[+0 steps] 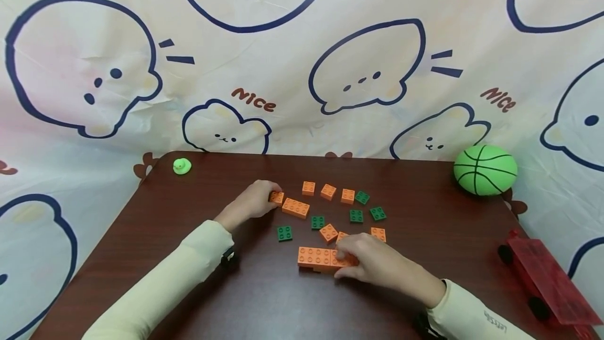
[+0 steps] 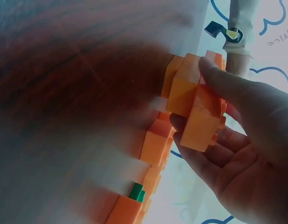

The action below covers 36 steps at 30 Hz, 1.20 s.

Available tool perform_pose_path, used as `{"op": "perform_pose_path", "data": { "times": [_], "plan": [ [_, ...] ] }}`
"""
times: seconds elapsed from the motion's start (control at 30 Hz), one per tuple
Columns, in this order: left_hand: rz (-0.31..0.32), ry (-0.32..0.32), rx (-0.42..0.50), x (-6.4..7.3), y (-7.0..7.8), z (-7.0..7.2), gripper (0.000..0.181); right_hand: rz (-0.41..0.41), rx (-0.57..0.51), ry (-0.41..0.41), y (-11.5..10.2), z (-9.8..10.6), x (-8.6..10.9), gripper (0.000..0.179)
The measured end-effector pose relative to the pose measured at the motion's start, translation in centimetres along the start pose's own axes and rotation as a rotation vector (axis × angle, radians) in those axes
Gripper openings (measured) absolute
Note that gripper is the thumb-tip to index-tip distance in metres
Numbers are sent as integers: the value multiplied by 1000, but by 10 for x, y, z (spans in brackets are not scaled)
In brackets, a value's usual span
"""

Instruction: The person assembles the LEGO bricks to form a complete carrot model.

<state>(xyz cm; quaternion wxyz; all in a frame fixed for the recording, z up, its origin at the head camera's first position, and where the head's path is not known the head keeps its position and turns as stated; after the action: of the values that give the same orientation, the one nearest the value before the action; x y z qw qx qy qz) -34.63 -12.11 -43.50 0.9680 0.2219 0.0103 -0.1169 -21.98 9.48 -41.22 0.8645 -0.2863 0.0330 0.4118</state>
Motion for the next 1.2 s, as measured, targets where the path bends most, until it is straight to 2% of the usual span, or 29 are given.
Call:
{"op": "perform_pose_path", "data": {
  "times": [0.23, 0.33, 0.43, 0.53, 0.7, 0.83, 1.0, 1.2],
  "plan": [
    [33, 10, 114, 9, -11, 21, 34, -26, 52, -33, -1, -1, 0, 25],
    [47, 9, 183, 16, -9, 30, 35, -19, 65, -42, -1, -2, 0, 30],
    [25, -9, 228, 25, 3, 35, 33, 23, 65, -21, -3, 0, 0, 27],
    [-34, -45, 251, 38, 21, 34, 33, 77, 64, 13, -5, 1, 0, 17],
    [-147, -129, 280, 61, 56, 25, 36, 148, 67, 53, -9, 3, 0, 12],
    [-227, -198, 307, 80, 78, 17, 34, 165, 81, 65, -10, 3, 0, 13],
    [-281, -251, 306, 93, 91, 8, 34, 159, 82, 48, -9, 2, 0, 14],
    [-284, -265, 317, 96, 97, 2, 34, 149, 75, 24, -8, 1, -2, 12]
  ]
}}
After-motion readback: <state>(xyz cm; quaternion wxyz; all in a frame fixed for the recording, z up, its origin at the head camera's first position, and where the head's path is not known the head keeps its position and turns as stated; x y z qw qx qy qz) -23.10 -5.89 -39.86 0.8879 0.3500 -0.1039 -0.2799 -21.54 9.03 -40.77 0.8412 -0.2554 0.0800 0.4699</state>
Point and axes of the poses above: each hand's wrist, its own x-axis away from the middle knuckle, its own z-axis out of the back of the hand, y = z × x, the point moved 9 cm from there along -x, towards the middle knuckle, and after that the axes turned 11 degrees about y, right-handed, at the moved point
